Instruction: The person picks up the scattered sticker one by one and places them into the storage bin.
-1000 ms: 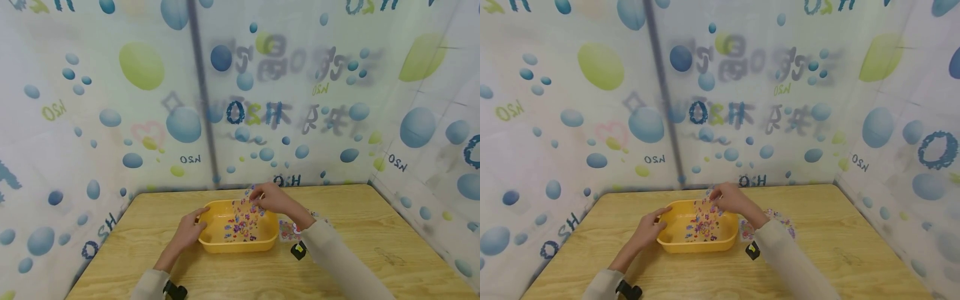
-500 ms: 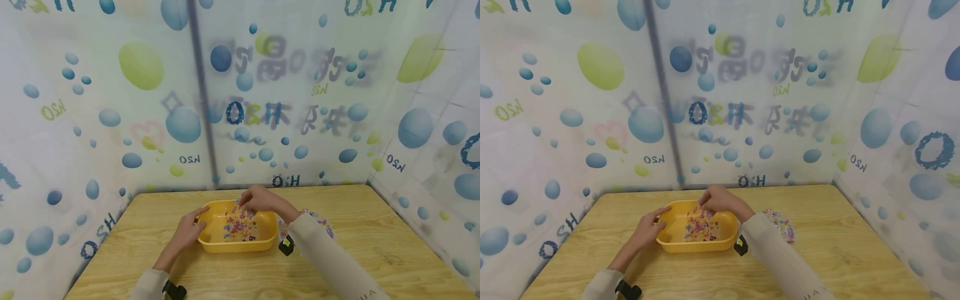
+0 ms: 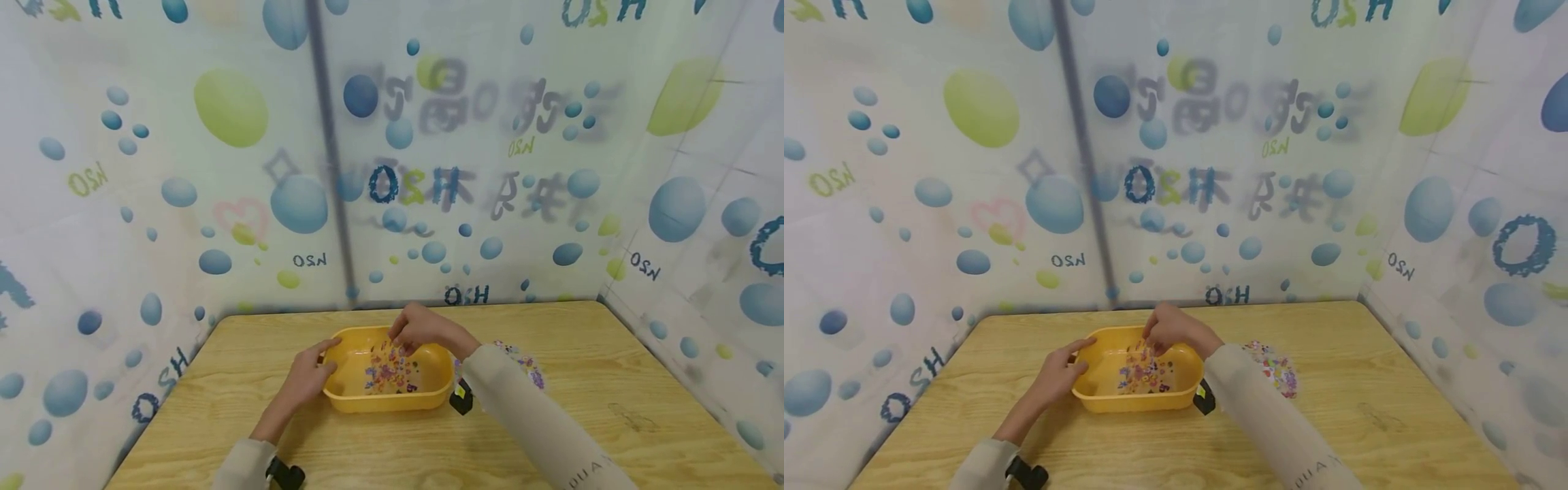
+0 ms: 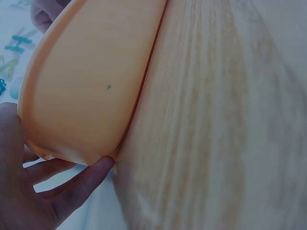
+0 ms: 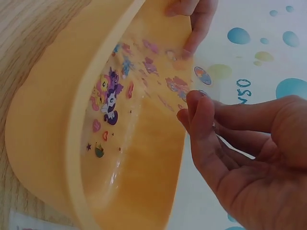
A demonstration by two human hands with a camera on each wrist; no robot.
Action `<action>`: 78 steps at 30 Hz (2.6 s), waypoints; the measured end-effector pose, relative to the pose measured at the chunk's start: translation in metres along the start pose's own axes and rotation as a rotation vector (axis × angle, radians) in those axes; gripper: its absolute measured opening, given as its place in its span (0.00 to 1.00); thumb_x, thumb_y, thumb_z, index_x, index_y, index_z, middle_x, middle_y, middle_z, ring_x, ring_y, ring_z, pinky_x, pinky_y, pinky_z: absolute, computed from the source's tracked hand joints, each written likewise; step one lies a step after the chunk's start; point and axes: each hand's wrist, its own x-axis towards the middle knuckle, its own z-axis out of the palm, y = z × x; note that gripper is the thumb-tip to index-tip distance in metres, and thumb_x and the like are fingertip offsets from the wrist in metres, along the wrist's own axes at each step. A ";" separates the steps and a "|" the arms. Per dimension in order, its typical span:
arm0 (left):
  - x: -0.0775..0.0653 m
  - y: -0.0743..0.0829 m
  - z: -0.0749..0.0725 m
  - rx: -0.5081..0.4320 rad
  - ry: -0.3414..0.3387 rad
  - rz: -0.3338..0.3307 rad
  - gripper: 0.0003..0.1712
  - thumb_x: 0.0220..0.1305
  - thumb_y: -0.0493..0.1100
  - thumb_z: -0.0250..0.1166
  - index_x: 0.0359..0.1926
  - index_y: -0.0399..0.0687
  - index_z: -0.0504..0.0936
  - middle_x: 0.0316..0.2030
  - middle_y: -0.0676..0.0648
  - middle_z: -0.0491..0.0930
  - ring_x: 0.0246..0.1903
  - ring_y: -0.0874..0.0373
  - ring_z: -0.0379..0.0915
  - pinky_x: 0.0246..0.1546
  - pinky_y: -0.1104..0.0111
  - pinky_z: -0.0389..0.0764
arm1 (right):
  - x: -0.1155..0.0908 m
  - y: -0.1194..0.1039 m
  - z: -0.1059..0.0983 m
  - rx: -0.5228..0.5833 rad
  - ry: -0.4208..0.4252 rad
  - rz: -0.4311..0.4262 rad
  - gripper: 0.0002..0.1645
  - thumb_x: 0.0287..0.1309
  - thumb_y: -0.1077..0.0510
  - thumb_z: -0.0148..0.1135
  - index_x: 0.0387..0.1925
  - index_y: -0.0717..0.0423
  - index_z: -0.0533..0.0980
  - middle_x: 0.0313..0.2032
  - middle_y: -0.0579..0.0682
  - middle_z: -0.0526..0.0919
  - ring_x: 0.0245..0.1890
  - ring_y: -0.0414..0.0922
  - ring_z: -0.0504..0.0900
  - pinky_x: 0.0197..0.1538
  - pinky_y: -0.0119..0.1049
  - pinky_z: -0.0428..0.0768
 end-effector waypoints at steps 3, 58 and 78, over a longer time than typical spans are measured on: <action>0.000 0.001 -0.001 -0.009 0.000 -0.005 0.30 0.62 0.33 0.60 0.66 0.41 0.80 0.65 0.34 0.79 0.52 0.39 0.82 0.42 0.58 0.83 | 0.002 -0.001 0.002 -0.032 0.006 0.017 0.17 0.64 0.70 0.62 0.53 0.71 0.83 0.50 0.62 0.87 0.27 0.42 0.86 0.42 0.42 0.89; -0.001 0.002 -0.001 0.009 0.007 0.012 0.29 0.64 0.33 0.60 0.66 0.42 0.80 0.64 0.35 0.79 0.52 0.40 0.81 0.46 0.55 0.82 | 0.014 0.015 0.017 -0.235 -0.111 0.339 0.02 0.58 0.69 0.66 0.30 0.64 0.82 0.25 0.54 0.82 0.26 0.47 0.87 0.38 0.40 0.88; -0.002 0.002 0.000 0.005 -0.004 -0.006 0.29 0.65 0.34 0.60 0.67 0.42 0.79 0.66 0.35 0.78 0.54 0.40 0.80 0.50 0.52 0.82 | 0.013 0.019 0.025 -0.216 -0.090 0.370 0.03 0.61 0.66 0.66 0.36 0.62 0.80 0.29 0.55 0.82 0.27 0.48 0.87 0.36 0.38 0.88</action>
